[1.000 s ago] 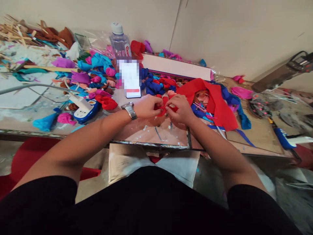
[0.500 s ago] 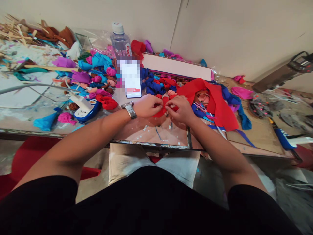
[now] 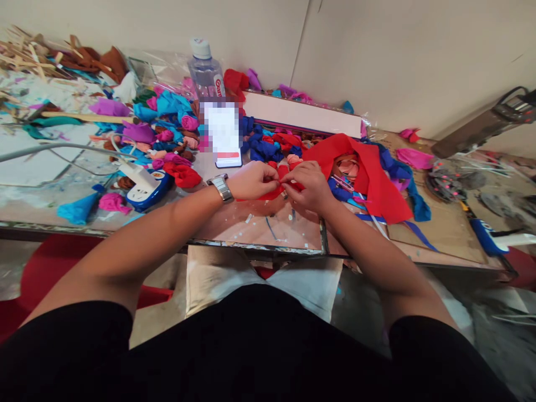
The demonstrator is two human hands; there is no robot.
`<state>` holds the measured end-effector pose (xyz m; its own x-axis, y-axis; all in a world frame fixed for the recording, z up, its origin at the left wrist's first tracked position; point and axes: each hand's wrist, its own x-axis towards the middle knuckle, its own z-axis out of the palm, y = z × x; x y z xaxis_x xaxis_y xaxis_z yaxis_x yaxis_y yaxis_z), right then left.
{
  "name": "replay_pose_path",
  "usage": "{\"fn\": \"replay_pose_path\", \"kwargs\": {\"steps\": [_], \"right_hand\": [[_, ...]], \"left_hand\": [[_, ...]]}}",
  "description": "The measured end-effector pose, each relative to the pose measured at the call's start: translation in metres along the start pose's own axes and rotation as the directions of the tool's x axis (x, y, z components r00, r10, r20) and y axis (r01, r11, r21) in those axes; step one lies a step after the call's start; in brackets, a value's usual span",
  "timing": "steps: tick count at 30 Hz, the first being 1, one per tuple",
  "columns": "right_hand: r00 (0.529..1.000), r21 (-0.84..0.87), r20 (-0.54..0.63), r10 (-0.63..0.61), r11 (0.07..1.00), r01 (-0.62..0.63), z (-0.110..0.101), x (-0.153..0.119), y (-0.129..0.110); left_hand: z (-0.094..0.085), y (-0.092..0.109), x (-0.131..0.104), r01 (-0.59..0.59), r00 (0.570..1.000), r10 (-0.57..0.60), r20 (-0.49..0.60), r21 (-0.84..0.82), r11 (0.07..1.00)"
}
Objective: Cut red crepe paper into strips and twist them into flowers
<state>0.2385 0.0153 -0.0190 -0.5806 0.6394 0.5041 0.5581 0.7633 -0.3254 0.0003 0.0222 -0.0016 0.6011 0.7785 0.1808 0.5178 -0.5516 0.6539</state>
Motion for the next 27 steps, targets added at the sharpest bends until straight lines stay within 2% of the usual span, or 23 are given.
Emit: {"fn": "replay_pose_path", "kwargs": {"steps": [8,14,17,23,27], "right_hand": [[0.999,-0.044,-0.007,-0.05,0.998,0.05,-0.004,0.0,0.0],[0.999,-0.038,-0.038,-0.037,0.999,0.036,-0.002,-0.002,-0.001],[0.999,-0.007,-0.043,0.021,1.0,-0.021,0.003,-0.003,0.001],[0.995,0.085,-0.024,0.097,0.992,-0.095,0.015,-0.001,0.008],[0.992,0.142,-0.017,0.123,0.983,-0.119,0.017,0.0,0.01]], "left_hand": [[0.0,-0.005,0.003,0.026,1.0,-0.025,0.017,-0.111,0.993],[0.0,-0.004,0.002,0.018,1.0,-0.019,-0.004,-0.086,0.996],[0.002,-0.003,0.0,-0.031,0.999,0.031,-0.029,0.0,1.0],[0.01,0.0,-0.005,-0.072,0.986,0.119,-0.117,0.343,0.936],[0.011,0.0,-0.005,-0.078,0.983,0.14,-0.119,0.42,0.904]]}}
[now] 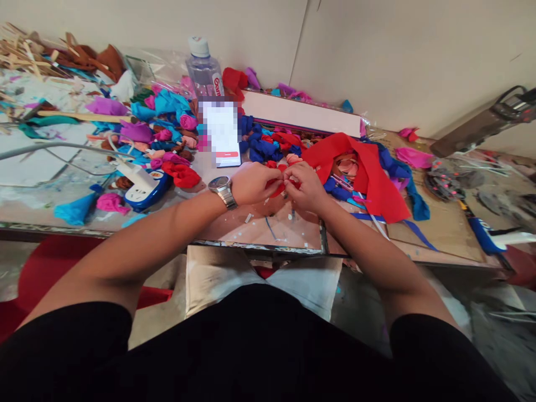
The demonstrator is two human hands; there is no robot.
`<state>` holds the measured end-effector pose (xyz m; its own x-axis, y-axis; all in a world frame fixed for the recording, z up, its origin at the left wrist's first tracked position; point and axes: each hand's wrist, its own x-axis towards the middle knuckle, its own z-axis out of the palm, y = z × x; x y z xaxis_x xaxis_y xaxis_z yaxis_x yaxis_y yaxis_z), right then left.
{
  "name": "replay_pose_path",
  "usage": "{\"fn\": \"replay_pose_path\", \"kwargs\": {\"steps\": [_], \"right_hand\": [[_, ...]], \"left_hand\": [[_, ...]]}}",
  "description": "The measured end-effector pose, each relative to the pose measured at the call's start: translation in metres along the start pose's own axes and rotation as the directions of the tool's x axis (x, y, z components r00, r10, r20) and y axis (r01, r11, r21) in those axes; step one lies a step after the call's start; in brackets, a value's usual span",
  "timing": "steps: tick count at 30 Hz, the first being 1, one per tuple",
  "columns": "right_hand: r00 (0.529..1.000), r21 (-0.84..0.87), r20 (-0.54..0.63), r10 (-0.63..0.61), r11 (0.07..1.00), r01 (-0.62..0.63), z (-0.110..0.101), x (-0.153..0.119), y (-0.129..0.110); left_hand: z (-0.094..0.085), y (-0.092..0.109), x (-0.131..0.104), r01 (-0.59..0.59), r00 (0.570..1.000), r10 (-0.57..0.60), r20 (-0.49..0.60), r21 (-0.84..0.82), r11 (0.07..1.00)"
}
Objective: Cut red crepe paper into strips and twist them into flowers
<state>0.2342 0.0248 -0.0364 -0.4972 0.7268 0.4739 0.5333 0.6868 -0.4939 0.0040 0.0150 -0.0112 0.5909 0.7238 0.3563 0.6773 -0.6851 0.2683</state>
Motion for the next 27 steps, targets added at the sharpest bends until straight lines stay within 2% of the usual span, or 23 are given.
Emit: {"fn": "replay_pose_path", "kwargs": {"steps": [5,13,17,21,27], "right_hand": [[0.999,0.012,-0.045,0.013,1.0,-0.013,-0.005,-0.001,-0.002],[1.0,-0.002,-0.026,0.004,1.0,-0.004,-0.005,0.001,0.003],[1.0,0.013,-0.025,0.01,1.0,-0.009,-0.011,0.003,0.001],[0.999,0.026,-0.023,-0.024,0.999,0.024,-0.015,0.002,-0.003],[0.996,0.03,-0.052,-0.069,0.997,0.07,-0.011,0.0,-0.001]], "left_hand": [[-0.001,-0.006,0.001,0.044,0.999,-0.043,0.018,-0.033,0.999],[-0.007,-0.008,0.004,0.019,0.998,-0.008,0.06,-0.172,0.985],[-0.009,-0.009,0.005,0.025,0.998,-0.01,0.064,-0.238,0.971],[-0.01,-0.007,0.004,0.043,0.996,-0.022,0.082,-0.269,0.962],[-0.012,-0.007,0.006,0.042,0.991,0.003,0.133,-0.34,0.939]]}}
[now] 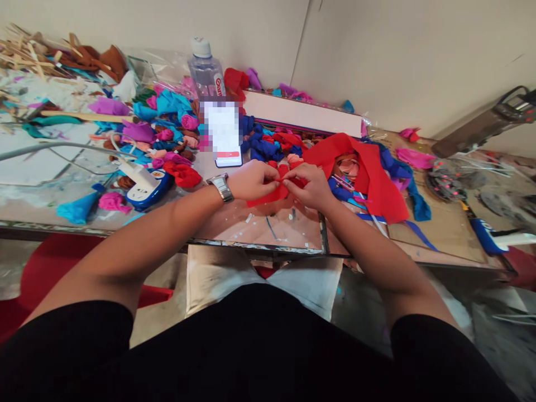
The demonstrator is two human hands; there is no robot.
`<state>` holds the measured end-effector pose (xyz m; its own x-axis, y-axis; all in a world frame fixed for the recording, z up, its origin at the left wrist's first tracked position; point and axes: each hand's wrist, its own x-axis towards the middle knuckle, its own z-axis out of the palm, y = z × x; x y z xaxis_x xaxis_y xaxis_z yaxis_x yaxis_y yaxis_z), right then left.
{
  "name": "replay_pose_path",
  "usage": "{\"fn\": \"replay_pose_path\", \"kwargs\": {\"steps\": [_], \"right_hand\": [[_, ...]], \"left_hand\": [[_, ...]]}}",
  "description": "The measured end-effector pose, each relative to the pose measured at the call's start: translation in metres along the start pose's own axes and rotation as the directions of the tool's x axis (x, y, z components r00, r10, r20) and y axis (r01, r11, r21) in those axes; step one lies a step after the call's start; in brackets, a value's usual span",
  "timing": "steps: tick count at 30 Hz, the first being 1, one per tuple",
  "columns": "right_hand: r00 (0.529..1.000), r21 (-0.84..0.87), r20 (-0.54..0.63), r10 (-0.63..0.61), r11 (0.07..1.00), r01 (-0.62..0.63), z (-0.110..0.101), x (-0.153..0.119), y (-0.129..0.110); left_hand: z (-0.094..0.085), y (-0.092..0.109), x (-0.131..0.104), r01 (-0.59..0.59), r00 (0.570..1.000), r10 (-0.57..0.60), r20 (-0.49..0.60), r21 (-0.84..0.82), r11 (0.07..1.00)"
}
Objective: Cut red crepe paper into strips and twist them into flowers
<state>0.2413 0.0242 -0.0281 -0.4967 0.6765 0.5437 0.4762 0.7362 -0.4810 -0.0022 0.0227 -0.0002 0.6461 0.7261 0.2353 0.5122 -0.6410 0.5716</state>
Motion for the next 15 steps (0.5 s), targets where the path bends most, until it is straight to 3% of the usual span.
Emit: {"fn": "replay_pose_path", "kwargs": {"steps": [8,15], "right_hand": [[0.999,-0.029,-0.032,-0.043,0.999,0.042,0.0,0.0,-0.002],[0.996,-0.015,-0.035,-0.087,0.996,0.087,0.002,-0.001,-0.001]], "left_hand": [[-0.001,-0.01,0.003,0.11,0.99,-0.096,0.1,-0.145,0.983],[-0.002,-0.011,0.004,0.113,0.99,-0.092,0.111,-0.198,0.974]]}}
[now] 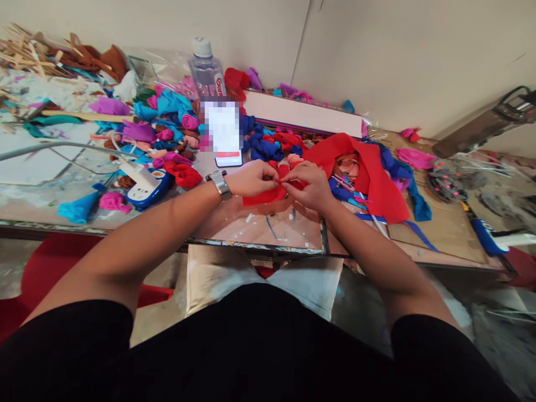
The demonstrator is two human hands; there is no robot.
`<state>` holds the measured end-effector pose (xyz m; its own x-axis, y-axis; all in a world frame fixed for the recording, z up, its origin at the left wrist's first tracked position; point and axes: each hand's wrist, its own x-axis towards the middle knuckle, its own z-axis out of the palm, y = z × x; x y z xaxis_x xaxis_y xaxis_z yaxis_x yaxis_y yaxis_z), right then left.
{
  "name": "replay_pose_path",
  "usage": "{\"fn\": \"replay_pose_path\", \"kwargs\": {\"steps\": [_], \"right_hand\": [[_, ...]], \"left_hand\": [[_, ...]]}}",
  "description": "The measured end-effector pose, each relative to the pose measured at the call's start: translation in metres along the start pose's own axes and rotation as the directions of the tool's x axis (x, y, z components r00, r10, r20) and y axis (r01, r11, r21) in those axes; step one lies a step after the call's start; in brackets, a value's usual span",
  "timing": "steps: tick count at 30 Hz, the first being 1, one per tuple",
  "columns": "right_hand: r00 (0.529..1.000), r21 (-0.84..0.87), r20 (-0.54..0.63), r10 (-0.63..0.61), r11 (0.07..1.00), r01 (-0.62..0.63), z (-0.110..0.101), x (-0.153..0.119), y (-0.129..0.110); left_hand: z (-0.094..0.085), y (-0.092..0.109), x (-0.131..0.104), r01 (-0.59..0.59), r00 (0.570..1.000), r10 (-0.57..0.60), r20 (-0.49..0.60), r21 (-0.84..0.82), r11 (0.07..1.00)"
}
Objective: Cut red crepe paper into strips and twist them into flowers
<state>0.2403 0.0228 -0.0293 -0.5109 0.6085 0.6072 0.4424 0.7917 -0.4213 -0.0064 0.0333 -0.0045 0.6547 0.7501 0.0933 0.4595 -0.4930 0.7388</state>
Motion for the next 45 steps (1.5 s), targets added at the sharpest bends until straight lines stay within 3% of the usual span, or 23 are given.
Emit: {"fn": "replay_pose_path", "kwargs": {"steps": [6,11,18,22,28,39,45], "right_hand": [[0.999,-0.063,-0.024,-0.049,0.997,0.048,-0.001,-0.001,-0.004],[1.0,-0.073,-0.024,-0.013,0.997,0.012,0.0,-0.002,-0.004],[0.997,0.03,-0.075,0.028,0.999,-0.026,0.006,0.0,-0.002],[0.997,0.055,-0.041,0.06,0.997,-0.057,0.007,0.001,0.0],[0.996,0.075,-0.007,0.091,0.993,-0.09,0.008,0.002,0.001],[0.996,0.001,0.012,0.087,0.996,-0.087,0.011,0.0,0.005],[0.998,0.03,-0.027,0.064,0.998,-0.064,0.012,0.001,0.005]], "left_hand": [[0.001,0.001,0.002,0.043,0.999,-0.046,-0.029,-0.099,0.994],[0.002,0.002,0.002,0.022,0.998,-0.027,-0.059,-0.084,0.996],[0.007,0.003,-0.003,-0.075,0.988,0.09,-0.125,0.124,0.989],[0.012,0.005,-0.006,-0.124,0.969,0.175,-0.172,0.268,0.955],[0.015,0.006,-0.006,-0.102,0.965,0.185,-0.187,0.383,0.918],[0.014,0.002,-0.004,-0.1,0.972,0.164,-0.168,0.336,0.937],[0.009,0.007,-0.006,-0.117,0.973,0.153,-0.172,0.206,0.972]]}}
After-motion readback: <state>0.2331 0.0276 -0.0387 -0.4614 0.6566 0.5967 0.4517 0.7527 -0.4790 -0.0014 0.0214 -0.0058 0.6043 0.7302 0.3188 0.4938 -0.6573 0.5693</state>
